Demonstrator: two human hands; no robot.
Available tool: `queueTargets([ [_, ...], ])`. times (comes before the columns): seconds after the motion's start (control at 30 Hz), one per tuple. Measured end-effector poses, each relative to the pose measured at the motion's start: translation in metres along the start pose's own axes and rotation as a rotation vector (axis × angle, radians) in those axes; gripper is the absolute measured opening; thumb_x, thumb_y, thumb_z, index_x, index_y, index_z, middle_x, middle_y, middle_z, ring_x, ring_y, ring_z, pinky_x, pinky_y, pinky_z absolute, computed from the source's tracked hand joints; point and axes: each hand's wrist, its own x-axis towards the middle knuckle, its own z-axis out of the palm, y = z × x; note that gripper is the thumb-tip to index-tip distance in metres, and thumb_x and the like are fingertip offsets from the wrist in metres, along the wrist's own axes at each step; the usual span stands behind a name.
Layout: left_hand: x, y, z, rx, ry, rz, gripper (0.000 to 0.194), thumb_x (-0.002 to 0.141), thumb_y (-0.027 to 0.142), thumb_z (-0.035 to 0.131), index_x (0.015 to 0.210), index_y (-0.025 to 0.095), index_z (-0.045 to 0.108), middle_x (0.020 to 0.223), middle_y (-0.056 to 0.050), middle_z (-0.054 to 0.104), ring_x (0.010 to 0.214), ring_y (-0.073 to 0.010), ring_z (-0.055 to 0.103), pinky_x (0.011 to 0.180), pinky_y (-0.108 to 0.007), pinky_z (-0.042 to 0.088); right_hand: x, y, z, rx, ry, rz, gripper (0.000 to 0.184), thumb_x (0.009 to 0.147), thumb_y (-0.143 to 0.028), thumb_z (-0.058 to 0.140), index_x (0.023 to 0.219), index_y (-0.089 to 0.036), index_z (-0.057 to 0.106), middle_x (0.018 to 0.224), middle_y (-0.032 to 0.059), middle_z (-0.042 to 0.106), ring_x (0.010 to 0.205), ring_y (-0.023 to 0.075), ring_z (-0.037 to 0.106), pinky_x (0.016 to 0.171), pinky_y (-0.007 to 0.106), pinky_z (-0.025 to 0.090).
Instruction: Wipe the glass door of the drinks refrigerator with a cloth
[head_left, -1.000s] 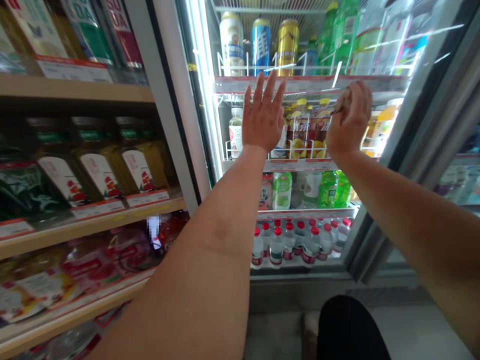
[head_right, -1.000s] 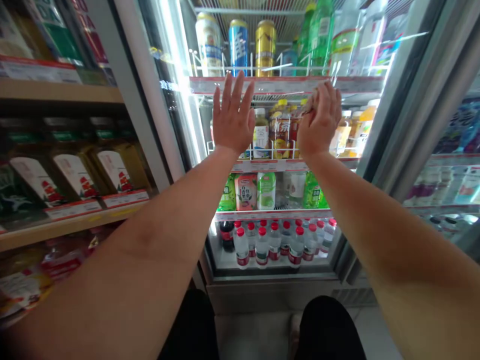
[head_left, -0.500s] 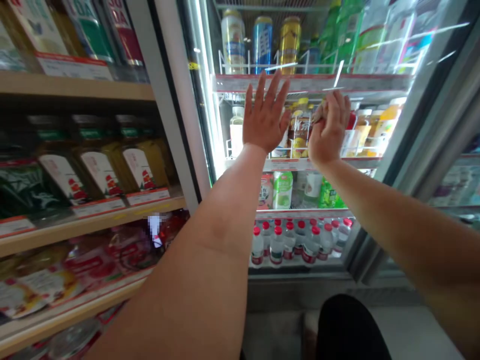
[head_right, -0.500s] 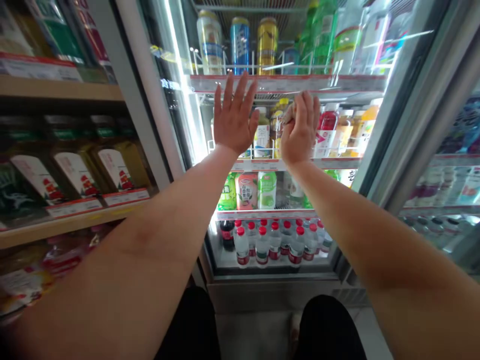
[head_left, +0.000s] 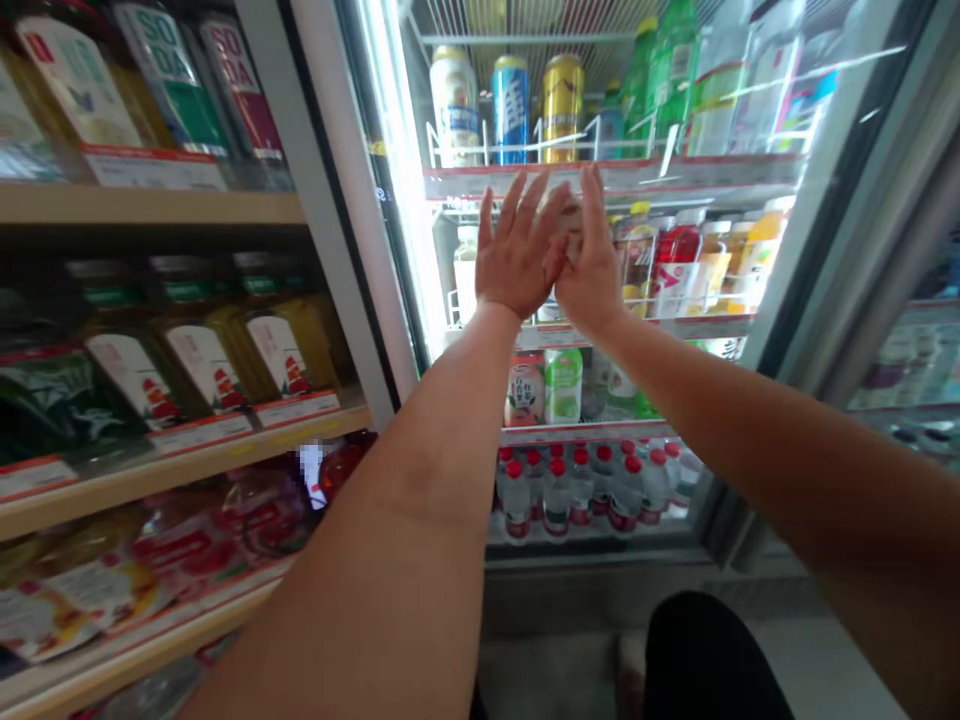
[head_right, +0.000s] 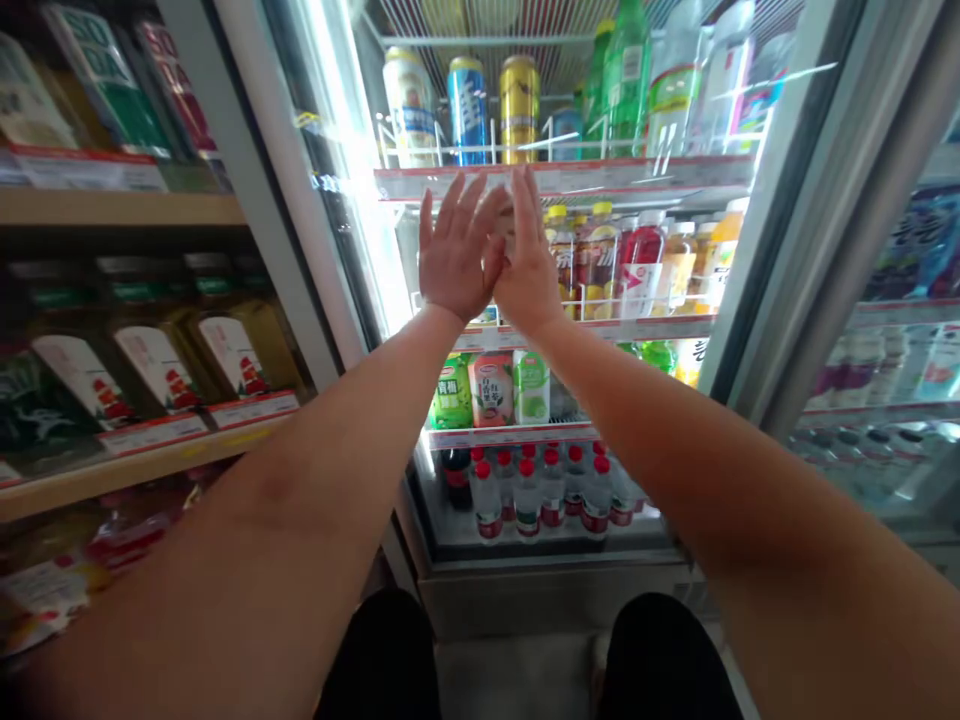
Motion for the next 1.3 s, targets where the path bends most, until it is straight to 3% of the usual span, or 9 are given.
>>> queueTargets([
  [0.2, -0.001, 0.004, -0.009, -0.038, -0.039, 0.011, 0.057, 0.104, 0.039, 0.032, 0.160, 0.035, 0.045, 0.171, 0.011, 0.026, 0.162, -0.0149, 0.008, 0.136, -0.039, -0.006, -0.005, 0.036, -0.036, 0.035, -0.112, -0.217, 0.070, 0.101, -0.034, 0.042, 0.168, -0.021, 0.025, 0.173, -0.0002, 0.020, 0.162, 0.0206, 0.020, 0.136, 0.043, 0.025],
  [0.37, -0.003, 0.007, -0.014, -0.056, -0.044, 0.036, 0.058, 0.105, 0.033, 0.026, 0.160, 0.043, 0.042, 0.170, 0.020, 0.018, 0.162, -0.0129, 0.012, 0.137, -0.037, 0.008, -0.007, 0.086, -0.045, -0.178, 0.063, 0.064, 0.061, 0.107, -0.040, 0.028, 0.167, -0.026, 0.027, 0.173, -0.0018, 0.023, 0.162, 0.0256, 0.016, 0.134, 0.056, 0.018],
  [0.5, -0.005, 0.000, -0.010, -0.050, -0.067, 0.143, 0.053, 0.107, 0.032, 0.035, 0.156, 0.047, 0.047, 0.169, 0.018, 0.025, 0.162, -0.0169, 0.012, 0.136, -0.046, 0.014, -0.016, 0.105, -0.040, -0.267, 0.040, 0.008, 0.063, 0.106, -0.038, 0.028, 0.168, -0.025, 0.025, 0.173, -0.0012, 0.020, 0.163, 0.0238, 0.016, 0.136, 0.054, 0.015],
  [0.6, -0.012, -0.005, -0.005, -0.038, -0.148, 0.265, 0.050, 0.104, 0.030, 0.046, 0.151, 0.047, 0.053, 0.166, 0.012, 0.038, 0.161, -0.0207, 0.021, 0.133, -0.051, 0.020, -0.021, 0.108, -0.036, -0.300, 0.078, 0.000, 0.064, 0.104, -0.037, 0.029, 0.166, -0.019, 0.030, 0.173, 0.0009, 0.023, 0.163, 0.0226, 0.016, 0.136, 0.054, 0.017],
  [0.67, -0.024, -0.002, -0.002, -0.026, -0.182, 0.317, 0.051, 0.103, 0.025, 0.044, 0.150, 0.043, 0.056, 0.163, 0.010, 0.044, 0.160, -0.0200, 0.025, 0.133, -0.049, 0.022, -0.022, 0.108, -0.033, -0.274, 0.104, 0.016, 0.062, 0.105, -0.039, 0.027, 0.165, -0.027, 0.030, 0.172, -0.0059, 0.022, 0.163, 0.0195, 0.015, 0.136, 0.047, 0.014],
  [0.87, -0.055, 0.021, -0.005, 0.006, -0.248, 0.388, 0.056, 0.100, 0.040, 0.051, 0.155, 0.030, 0.053, 0.170, 0.000, 0.030, 0.161, -0.0207, 0.019, 0.134, -0.044, 0.021, -0.021, 0.104, -0.032, -0.202, 0.099, 0.053, 0.061, 0.105, -0.043, 0.022, 0.165, -0.031, 0.031, 0.171, -0.0112, 0.022, 0.163, 0.0203, 0.015, 0.137, 0.044, 0.009],
  [0.97, -0.037, 0.020, -0.012, -0.003, -0.259, 0.382, 0.051, 0.105, 0.032, 0.041, 0.155, 0.032, 0.051, 0.170, 0.003, 0.030, 0.161, -0.0162, 0.016, 0.135, -0.042, 0.018, -0.021, 0.103, -0.033, -0.177, 0.076, 0.058, 0.063, 0.105, -0.045, 0.023, 0.164, -0.026, 0.033, 0.172, -0.0073, 0.024, 0.163, 0.0233, 0.015, 0.137, 0.050, 0.010],
  [1.13, 0.008, 0.005, -0.010, -0.036, -0.041, 0.196, 0.048, 0.108, 0.030, 0.040, 0.154, 0.039, 0.050, 0.169, 0.006, 0.034, 0.161, -0.0124, 0.005, 0.135, -0.042, 0.017, -0.022, 0.097, -0.036, -0.231, 0.084, 0.056, 0.062, 0.105, -0.041, 0.025, 0.164, -0.025, 0.035, 0.171, -0.0073, 0.026, 0.162, 0.0220, 0.018, 0.136, 0.045, 0.013],
  [1.3, 0.011, 0.012, 0.017, -0.095, -0.090, 0.496, 0.050, 0.109, 0.015, 0.027, 0.152, 0.015, 0.051, 0.162, -0.009, 0.046, 0.161, -0.0216, 0.014, 0.132, -0.055, 0.018, -0.024, 0.088, -0.043, -0.348, 0.026, 0.068, 0.063, 0.106, -0.037, 0.020, 0.165, -0.018, 0.032, 0.172, -0.0016, 0.023, 0.162, 0.0192, 0.016, 0.136, 0.048, 0.017],
])
